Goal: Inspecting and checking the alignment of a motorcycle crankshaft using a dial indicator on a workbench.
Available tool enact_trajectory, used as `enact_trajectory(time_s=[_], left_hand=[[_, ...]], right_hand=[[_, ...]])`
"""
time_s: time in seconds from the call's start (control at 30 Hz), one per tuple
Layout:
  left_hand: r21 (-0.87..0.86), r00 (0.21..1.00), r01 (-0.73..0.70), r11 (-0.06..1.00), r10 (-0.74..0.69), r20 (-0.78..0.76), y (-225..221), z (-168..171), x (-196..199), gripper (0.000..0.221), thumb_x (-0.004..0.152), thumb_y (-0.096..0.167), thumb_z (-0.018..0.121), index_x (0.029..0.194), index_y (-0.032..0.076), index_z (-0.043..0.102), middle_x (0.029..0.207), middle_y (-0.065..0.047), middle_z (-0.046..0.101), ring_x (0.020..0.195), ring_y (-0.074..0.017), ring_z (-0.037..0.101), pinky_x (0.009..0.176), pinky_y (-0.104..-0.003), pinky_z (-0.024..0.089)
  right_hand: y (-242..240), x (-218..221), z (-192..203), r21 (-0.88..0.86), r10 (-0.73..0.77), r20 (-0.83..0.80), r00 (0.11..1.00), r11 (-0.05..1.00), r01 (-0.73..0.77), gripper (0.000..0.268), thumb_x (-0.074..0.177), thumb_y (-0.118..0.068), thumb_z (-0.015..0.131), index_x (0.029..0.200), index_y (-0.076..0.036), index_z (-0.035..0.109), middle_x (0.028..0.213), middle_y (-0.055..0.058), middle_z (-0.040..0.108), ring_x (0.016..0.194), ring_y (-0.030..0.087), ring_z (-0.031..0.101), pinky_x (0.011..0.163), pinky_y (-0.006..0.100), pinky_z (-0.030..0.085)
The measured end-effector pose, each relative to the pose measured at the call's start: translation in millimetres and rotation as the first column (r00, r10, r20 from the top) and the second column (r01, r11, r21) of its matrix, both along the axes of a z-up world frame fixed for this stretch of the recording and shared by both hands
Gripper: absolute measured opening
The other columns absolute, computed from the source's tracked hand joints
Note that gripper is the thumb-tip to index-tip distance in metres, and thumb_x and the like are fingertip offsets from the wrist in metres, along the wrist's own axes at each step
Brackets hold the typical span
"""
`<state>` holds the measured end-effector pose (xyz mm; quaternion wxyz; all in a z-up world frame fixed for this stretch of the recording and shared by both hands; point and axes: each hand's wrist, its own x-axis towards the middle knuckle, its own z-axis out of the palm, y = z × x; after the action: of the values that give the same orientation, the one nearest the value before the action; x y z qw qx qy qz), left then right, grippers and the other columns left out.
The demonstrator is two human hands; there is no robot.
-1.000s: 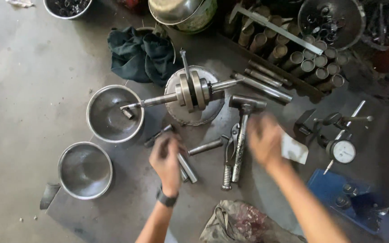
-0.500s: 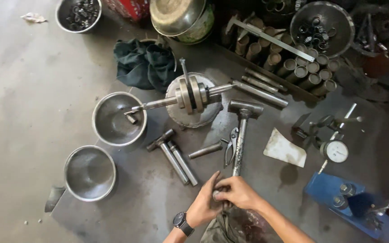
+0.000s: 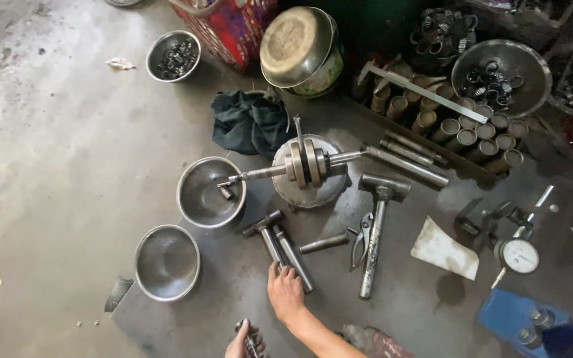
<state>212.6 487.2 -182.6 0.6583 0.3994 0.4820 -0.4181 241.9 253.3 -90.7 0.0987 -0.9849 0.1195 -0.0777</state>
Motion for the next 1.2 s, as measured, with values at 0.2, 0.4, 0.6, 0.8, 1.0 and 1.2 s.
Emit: enact_trajectory(time_s=[0.2,0.4,0.6,0.8,1.0,1.2], left_hand=[[0.597,0.491,0.008,0.802,-0.523,0.696,13,6,40,0.028,0.077,-0.001,0.08,0.098,-0.006,0.063,0.068,-0.016,0.063,0.056,-0.0191,0.057,0.051,-0.032,0.042],[0.342,0.127,-0.112,0.933,-0.328,0.936,-141,349,108,0.035,0.086,-0.008,0.062,0.121,-0.009,0.065,0.119,-0.013,0.073,0.106,-0.0181,0.067,0.096,-0.029,0.052],[0.417,-0.199,0.098,0.904,-0.392,0.898,-276,335,201,0.038,0.088,-0.002,0.078,0.126,0.001,0.072,0.111,-0.007,0.078,0.099,-0.0124,0.071,0.088,-0.028,0.06],[0.208,-0.122,0.395,0.895,-0.173,0.977,-347,317,215,0.036,0.091,-0.001,0.076,0.127,0.001,0.069,0.105,-0.003,0.076,0.091,-0.0084,0.066,0.077,-0.026,0.055],[0.523,-0.46,0.171,0.835,-0.402,0.792,-353,324,217,0.043,0.079,0.0,0.079,0.12,0.001,0.068,0.087,-0.014,0.07,0.074,-0.0261,0.065,0.069,-0.034,0.051],[0.538,-0.805,0.04,0.842,-0.292,0.517,-364,304,221,0.055,0.085,0.001,0.074,0.136,-0.001,0.053,0.1,-0.017,0.065,0.101,-0.041,0.064,0.114,-0.058,0.04]], right_hand=[[-12,39,6,0.29,-0.165,-0.121,0.979,0.937,0.193,0.057,0.072,-0.009,0.07,0.126,0.004,0.056,0.095,0.021,0.067,0.085,0.036,0.068,0.066,0.046,0.059],[-110,-26,87,0.923,0.214,-0.249,0.945,0.347,0.165,0.043,0.085,-0.03,0.074,0.107,0.007,0.069,0.077,0.016,0.066,0.066,0.02,0.061,0.062,0.043,0.052],[-158,-100,149,0.796,0.167,0.013,0.986,0.596,-0.112,0.058,0.083,-0.031,0.083,0.124,0.004,0.062,0.086,0.012,0.072,0.076,0.018,0.067,0.066,0.038,0.053],[-201,-118,176,0.454,-0.04,0.446,0.894,0.871,-0.187,0.05,0.099,-0.027,0.077,0.128,0.004,0.05,0.093,0.015,0.071,0.084,0.022,0.064,0.072,0.04,0.051],[-216,-95,259,0.933,-0.475,-0.124,0.871,0.242,0.265,0.026,0.09,-0.008,0.07,0.115,0.0,0.064,0.062,0.004,0.053,0.043,0.01,0.048,0.037,0.027,0.04],[-240,-79,338,0.953,-0.402,-0.113,0.909,0.216,0.213,0.042,0.101,-0.035,0.044,0.117,-0.002,0.065,0.068,0.006,0.062,0.048,0.013,0.055,0.039,0.028,0.047]])
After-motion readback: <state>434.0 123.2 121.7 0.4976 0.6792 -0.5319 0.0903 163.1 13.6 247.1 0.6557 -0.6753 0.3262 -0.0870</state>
